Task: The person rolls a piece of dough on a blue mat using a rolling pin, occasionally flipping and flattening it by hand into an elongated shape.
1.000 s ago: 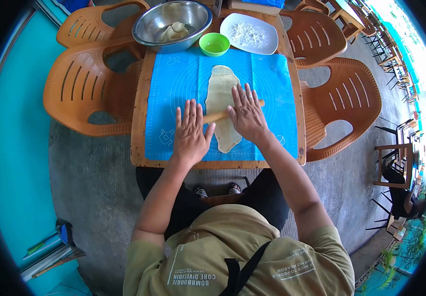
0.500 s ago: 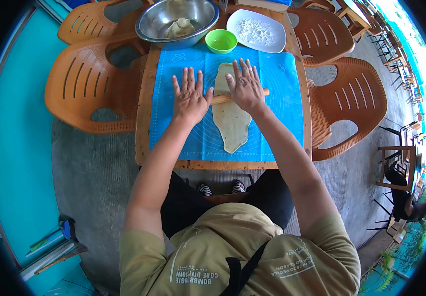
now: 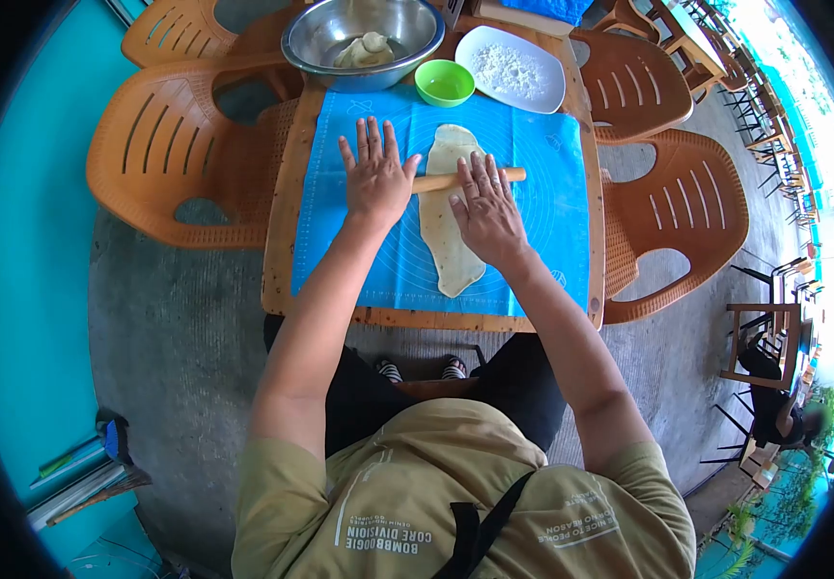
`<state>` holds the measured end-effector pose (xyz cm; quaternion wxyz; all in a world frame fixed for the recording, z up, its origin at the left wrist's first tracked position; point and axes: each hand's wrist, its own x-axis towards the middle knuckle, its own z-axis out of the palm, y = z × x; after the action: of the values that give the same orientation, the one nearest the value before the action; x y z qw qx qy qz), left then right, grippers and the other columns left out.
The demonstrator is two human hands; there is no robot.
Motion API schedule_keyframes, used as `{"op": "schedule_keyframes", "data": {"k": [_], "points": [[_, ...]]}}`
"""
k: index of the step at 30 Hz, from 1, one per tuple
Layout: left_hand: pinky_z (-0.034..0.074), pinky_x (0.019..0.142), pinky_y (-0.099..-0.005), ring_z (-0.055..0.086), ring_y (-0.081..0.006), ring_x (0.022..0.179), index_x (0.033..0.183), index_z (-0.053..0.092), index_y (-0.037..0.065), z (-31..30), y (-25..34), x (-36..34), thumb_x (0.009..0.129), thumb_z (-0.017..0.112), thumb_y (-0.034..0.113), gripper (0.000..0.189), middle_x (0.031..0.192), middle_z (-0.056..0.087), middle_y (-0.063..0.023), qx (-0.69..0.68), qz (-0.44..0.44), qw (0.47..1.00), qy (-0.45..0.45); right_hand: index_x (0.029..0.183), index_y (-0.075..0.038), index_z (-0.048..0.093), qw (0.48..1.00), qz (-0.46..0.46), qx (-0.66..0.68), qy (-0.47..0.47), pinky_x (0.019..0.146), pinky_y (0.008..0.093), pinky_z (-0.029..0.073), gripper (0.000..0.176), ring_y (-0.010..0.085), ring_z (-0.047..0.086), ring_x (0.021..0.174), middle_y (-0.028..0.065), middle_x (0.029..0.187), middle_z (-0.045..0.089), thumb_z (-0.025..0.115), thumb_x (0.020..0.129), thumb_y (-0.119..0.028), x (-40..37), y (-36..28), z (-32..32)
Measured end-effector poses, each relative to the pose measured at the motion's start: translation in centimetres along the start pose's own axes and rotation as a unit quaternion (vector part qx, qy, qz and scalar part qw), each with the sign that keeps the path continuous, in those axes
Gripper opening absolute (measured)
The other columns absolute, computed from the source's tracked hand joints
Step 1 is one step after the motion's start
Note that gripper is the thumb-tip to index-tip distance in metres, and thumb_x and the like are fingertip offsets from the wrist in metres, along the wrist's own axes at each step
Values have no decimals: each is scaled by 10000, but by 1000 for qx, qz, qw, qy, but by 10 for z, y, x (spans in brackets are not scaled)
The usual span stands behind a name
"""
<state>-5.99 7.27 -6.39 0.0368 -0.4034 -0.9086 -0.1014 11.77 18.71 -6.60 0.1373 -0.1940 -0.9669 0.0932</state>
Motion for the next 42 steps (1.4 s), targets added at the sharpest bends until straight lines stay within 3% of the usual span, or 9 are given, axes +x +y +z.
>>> {"op": "schedule_keyframes", "data": {"k": [3, 6, 10, 11, 14, 17, 24, 34, 42], "points": [[123, 1324, -557, 212, -375, 1623, 1620, 335, -59, -6, 8, -22, 1147, 351, 422, 674, 1702, 312, -260, -22, 45, 997, 61, 1655, -25, 325, 1000, -4, -4, -13, 1327, 520, 151, 664, 417, 207, 1616, 254, 1700, 323, 405, 1124, -416, 17, 7, 2], [145, 1329, -535, 223, -378, 1619, 1620, 331, -59, -9, 14, -45, 1148, 353, 420, 673, 1700, 314, -261, -105, 112, 988, 32, 1655, -13, 315, 1000, 3, -4, -21, 1328, 523, 137, 675, 424, 194, 1619, 256, 1703, 316, 389, 1125, -425, 31, 8, 9], [163, 1337, -488, 249, -330, 1616, 1608, 376, -53, -10, 20, -51, 1156, 299, 429, 665, 1711, 316, -223, -77, 130, 988, -39, 1642, 28, 317, 999, 11, 15, -33, 1326, 541, 123, 687, 450, 181, 1616, 269, 1700, 312, 376, 1124, -420, 57, 15, 18], [170, 1337, -471, 288, -323, 1603, 1602, 392, -53, -5, 17, -49, 1157, 279, 429, 665, 1693, 361, -214, -54, 146, 988, -4, 1642, 28, 317, 999, 11, 15, -31, 1326, 541, 123, 687, 450, 181, 1616, 269, 1700, 312, 376, 1124, -420, 63, 19, 21], [175, 1335, -473, 315, -338, 1590, 1599, 394, -55, -13, 20, -38, 1156, 293, 412, 652, 1665, 409, -221, -90, 113, 989, -39, 1619, 59, 343, 999, -7, 42, -32, 1321, 553, 136, 680, 470, 196, 1605, 285, 1689, 322, 392, 1121, -402, 69, 33, 24], [181, 1333, -475, 322, -344, 1585, 1592, 404, -57, -4, 12, -25, 1154, 306, 405, 645, 1652, 428, -224, -83, 131, 988, -17, 1599, 69, 370, 996, 13, 78, 50, 1314, 554, 171, 648, 473, 235, 1592, 289, 1675, 342, 421, 1121, -364, 42, 25, 4], [156, 1336, -487, 289, -346, 1599, 1581, 416, -61, 5, -1, 15, 1151, 323, 407, 643, 1660, 410, -231, -86, 131, 987, -35, 1625, 16, 367, 999, 15, 22, 26, 1322, 524, 175, 616, 388, 223, 1617, 223, 1717, 307, 414, 1124, -339, 27, 35, 6], [32, 1340, -523, 112, -310, 1653, 1659, 244, -46, 7, 2, 46, 1140, 259, 476, 736, 1755, 215, -202, 28, 77, 994, -71, 1611, 17, 398, 1000, -12, 24, 11, 1324, 501, 189, 604, 395, 263, 1602, 221, 1693, 357, 416, 1120, -335, 71, 55, 13], [95, 1322, -567, 193, -352, 1627, 1621, 344, -40, 17, -1, 61, 1136, 291, 457, 697, 1713, 308, -219, -15, 57, 998, -30, 1602, 12, 414, 1000, 1, 13, -12, 1322, 512, 184, 595, 409, 275, 1594, 221, 1676, 389, 393, 1118, -335, 95, 59, 17]]}}
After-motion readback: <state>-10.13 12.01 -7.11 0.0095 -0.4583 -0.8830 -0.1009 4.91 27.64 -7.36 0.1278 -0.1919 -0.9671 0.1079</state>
